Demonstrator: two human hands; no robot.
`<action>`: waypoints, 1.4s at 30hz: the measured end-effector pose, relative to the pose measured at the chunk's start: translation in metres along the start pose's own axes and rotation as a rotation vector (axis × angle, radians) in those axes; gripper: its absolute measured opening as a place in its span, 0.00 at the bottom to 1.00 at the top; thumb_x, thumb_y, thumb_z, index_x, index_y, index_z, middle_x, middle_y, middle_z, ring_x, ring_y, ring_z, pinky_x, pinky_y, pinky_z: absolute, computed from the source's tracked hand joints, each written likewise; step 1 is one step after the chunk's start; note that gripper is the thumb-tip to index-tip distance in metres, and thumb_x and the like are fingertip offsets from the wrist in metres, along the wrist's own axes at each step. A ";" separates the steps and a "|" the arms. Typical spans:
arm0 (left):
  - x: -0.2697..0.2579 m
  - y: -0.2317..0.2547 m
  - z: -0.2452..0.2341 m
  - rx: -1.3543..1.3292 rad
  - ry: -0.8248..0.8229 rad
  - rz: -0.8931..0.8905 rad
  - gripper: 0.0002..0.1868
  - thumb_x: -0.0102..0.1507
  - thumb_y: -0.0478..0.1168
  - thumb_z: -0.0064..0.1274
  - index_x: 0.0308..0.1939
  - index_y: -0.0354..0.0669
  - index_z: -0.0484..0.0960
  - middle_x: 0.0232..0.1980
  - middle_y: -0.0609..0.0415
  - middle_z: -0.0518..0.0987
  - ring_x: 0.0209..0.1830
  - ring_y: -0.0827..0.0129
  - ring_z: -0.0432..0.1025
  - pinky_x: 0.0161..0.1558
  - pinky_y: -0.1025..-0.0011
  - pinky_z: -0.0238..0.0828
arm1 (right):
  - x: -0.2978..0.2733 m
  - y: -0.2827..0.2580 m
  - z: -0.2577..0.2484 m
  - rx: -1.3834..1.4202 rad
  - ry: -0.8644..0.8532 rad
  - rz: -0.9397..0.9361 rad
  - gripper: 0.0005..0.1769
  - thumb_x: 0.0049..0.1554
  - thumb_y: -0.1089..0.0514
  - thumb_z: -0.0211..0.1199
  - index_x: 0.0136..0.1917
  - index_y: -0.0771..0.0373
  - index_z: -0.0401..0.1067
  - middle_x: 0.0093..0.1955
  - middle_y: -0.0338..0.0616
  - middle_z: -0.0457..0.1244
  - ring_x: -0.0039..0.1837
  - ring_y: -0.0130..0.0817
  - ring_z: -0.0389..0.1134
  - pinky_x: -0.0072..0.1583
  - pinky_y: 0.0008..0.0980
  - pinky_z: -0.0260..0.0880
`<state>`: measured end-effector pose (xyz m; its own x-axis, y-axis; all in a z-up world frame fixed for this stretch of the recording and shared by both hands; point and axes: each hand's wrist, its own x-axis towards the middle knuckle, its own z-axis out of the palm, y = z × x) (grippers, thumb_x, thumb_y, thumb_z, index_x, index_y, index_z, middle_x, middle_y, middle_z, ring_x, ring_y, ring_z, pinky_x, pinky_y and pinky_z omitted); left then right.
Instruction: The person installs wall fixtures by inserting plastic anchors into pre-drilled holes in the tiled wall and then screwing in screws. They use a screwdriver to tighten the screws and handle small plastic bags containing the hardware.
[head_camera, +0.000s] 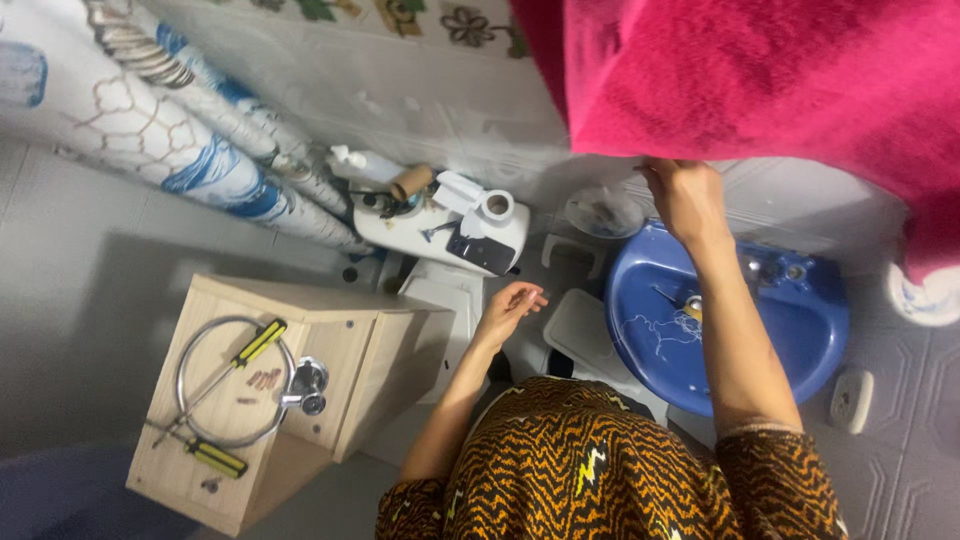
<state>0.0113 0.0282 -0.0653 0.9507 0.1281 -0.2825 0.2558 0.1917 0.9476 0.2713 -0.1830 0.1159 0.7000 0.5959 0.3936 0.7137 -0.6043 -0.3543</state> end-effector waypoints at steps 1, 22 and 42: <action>-0.003 0.003 0.002 -0.008 0.018 -0.007 0.15 0.71 0.45 0.50 0.54 0.39 0.80 0.45 0.53 0.85 0.43 0.75 0.75 0.48 0.75 0.70 | -0.004 -0.010 -0.002 0.093 0.013 -0.020 0.05 0.59 0.65 0.67 0.50 0.67 0.78 0.49 0.57 0.69 0.49 0.53 0.70 0.50 0.47 0.70; -0.138 0.177 0.066 0.080 0.616 0.563 0.07 0.66 0.30 0.59 0.48 0.33 0.81 0.45 0.52 0.80 0.43 0.72 0.75 0.48 0.75 0.73 | -0.065 -0.169 -0.028 1.149 -0.421 -0.245 0.08 0.55 0.68 0.69 0.49 0.67 0.77 0.50 0.48 0.69 0.52 0.36 0.70 0.54 0.31 0.71; -0.361 0.142 0.071 0.251 1.340 0.762 0.07 0.63 0.29 0.62 0.44 0.38 0.83 0.45 0.52 0.82 0.43 0.71 0.76 0.44 0.73 0.74 | -0.136 -0.361 -0.016 1.383 -0.939 -0.642 0.11 0.54 0.72 0.69 0.52 0.72 0.76 0.49 0.51 0.70 0.52 0.35 0.71 0.53 0.32 0.73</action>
<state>-0.2830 -0.0598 0.1819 0.0559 0.8835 0.4651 -0.0444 -0.4632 0.8851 -0.0820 -0.0544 0.2043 -0.2416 0.9046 0.3511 0.0090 0.3639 -0.9314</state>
